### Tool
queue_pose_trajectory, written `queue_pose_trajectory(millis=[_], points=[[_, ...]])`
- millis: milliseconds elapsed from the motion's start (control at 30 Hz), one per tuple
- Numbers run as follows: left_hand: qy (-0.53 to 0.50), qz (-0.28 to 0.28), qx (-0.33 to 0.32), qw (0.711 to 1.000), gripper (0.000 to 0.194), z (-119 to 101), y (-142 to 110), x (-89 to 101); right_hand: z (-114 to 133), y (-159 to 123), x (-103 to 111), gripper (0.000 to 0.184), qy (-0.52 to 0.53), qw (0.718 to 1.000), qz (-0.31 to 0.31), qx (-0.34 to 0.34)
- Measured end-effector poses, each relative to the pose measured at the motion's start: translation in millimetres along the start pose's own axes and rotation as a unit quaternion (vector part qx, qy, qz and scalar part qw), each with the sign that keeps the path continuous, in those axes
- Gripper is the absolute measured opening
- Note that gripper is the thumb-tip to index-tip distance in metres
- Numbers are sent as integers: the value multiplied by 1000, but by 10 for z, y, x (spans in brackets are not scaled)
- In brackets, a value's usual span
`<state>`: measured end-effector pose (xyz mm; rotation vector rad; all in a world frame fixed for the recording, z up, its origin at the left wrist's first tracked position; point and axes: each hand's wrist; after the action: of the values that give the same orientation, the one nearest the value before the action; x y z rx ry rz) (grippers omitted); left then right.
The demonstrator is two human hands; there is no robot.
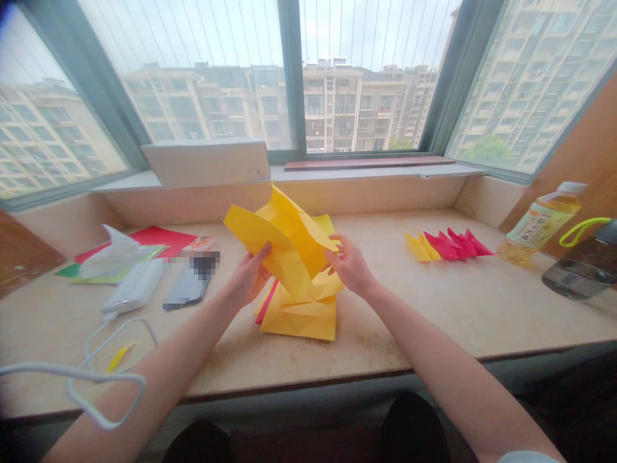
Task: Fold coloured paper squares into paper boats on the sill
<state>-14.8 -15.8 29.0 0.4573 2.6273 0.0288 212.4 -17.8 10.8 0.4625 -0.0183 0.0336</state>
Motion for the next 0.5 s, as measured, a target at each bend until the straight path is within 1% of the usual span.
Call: queue_pose_trajectory(millis=[100, 200, 300, 367, 433, 500], points=[[-6, -35, -27, 999, 50, -9, 34, -7, -38, -47, -30, 44, -46, 998, 34, 2], [-8, -56, -42, 997, 52, -17, 58, -7, -22, -85, -60, 38, -77, 996, 32, 41], [3, -55, -44, 998, 56, -23, 60, -23, 56, -108, -80, 44, -81, 990, 38, 105], [10, -43, -35, 998, 54, -20, 50, -40, 95, -123, -83, 49, -81, 986, 59, 135], [6, -38, -24, 999, 52, -15, 32, -63, 92, -143, -86, 50, -83, 983, 87, 137], [5, -44, -13, 999, 51, -16, 4, -95, 52, -172, -95, 43, -85, 983, 121, 112]])
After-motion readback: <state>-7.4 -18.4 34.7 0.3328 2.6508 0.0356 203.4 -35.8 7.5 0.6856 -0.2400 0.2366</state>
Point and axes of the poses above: each hand's wrist, its own y-axis towards the middle knuckle, its own x-axis out of the back of the hand, z = x × y, and after that the axes turned 8 degrees about x, right-handed
